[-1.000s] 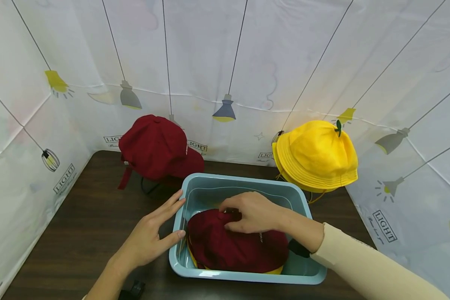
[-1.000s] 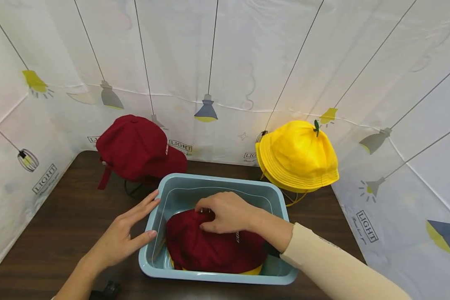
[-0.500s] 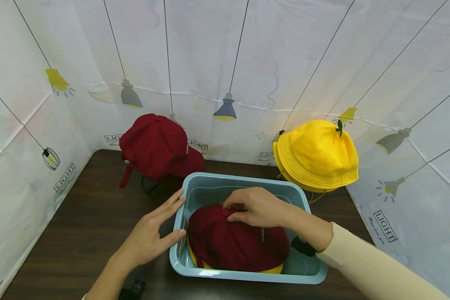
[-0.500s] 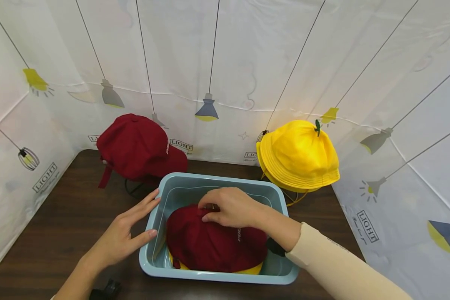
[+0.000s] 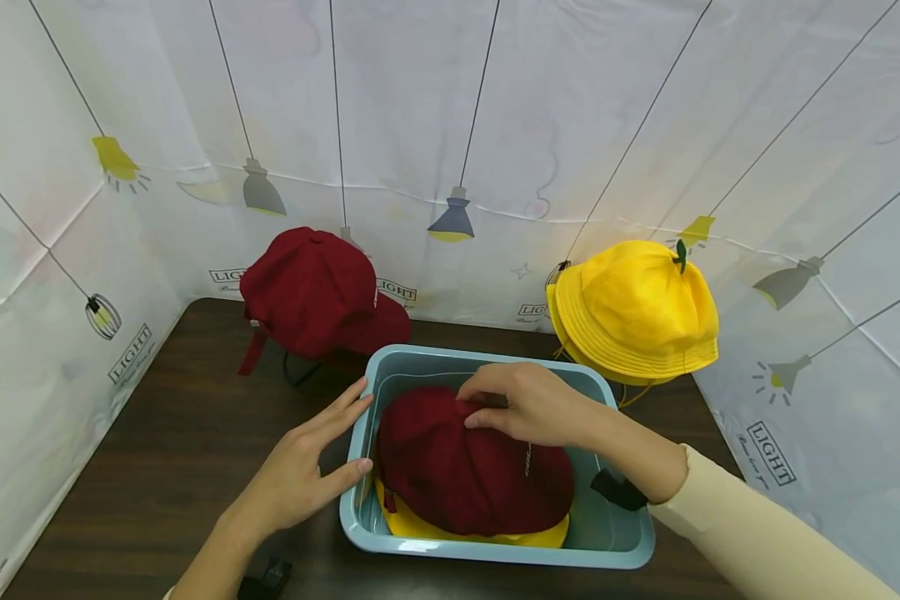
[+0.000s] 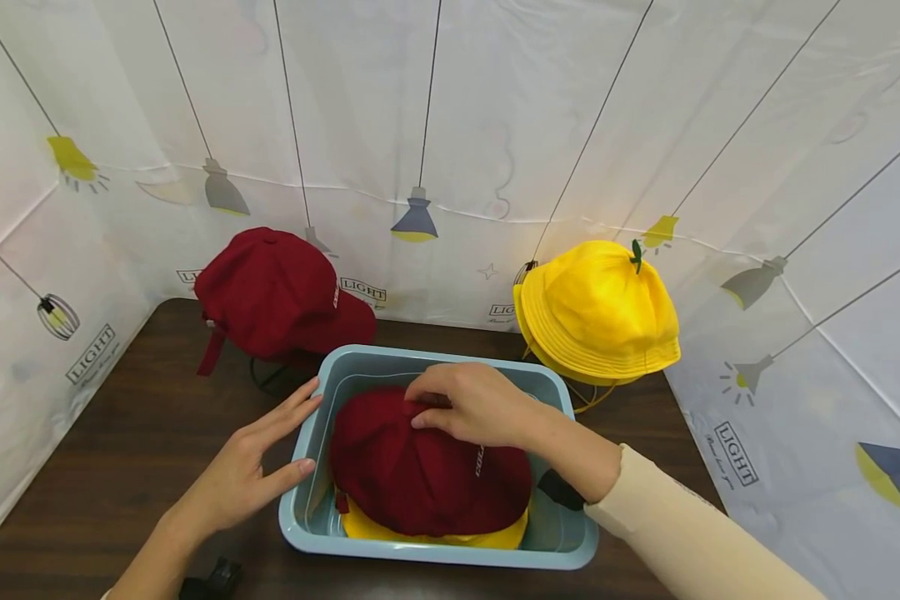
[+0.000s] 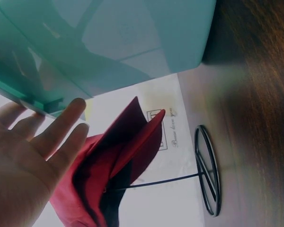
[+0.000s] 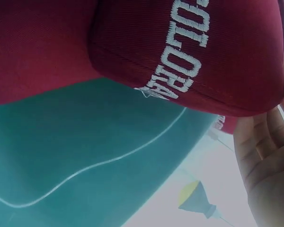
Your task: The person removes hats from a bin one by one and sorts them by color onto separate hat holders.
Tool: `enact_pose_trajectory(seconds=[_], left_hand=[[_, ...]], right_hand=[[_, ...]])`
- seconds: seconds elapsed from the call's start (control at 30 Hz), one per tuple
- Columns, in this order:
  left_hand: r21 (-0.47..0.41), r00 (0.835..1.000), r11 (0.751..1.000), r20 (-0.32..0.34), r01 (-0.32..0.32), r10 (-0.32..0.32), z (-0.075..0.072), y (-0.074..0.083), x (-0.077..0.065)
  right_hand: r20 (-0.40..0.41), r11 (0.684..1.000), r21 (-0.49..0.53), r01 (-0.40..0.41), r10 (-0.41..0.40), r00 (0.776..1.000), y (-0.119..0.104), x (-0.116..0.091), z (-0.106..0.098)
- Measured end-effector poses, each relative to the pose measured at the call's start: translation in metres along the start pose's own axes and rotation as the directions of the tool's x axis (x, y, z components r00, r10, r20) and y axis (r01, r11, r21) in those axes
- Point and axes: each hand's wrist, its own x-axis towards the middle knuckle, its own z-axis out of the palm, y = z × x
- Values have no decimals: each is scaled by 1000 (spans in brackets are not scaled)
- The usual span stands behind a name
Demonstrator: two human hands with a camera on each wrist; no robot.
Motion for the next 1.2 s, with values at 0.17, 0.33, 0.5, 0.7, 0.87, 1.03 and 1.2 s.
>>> enact_pose_trajectory(seconds=[0.17,0.33,0.5,0.7,0.87,1.03,1.2], left_hand=[[1,1000,1000,-1,-2,2,1,0,0],[0,1000,1000,1,0,0,0,0,0],[1,1000,1000,1,-1,1,0,0,0],[12,1000,1000,-3,-10,10,0,0,0],[-4,1000,1000,3,-11,11,0,1,0],[-18,1000,1000,7,-20,20,0,1,0],[-12,1000,1000,1,-25,25,0,1,0]], right_hand=[[-18,1000,23,-7,7,1000,-1,-3,-6],[-49,1000,20,11,-10,999,-2,-7,-10],[-76,1000,21,23,-21,997,-5,-9,-15],[-96,1000,13,14,-13,995,-9,-13,-20],[-121,1000,12,24,-22,992,-8,-18,-23],[-145,999,10,36,-34,989,-8,-23,-27],[-159,998,3,57,-56,986,-10,-25,-32]])
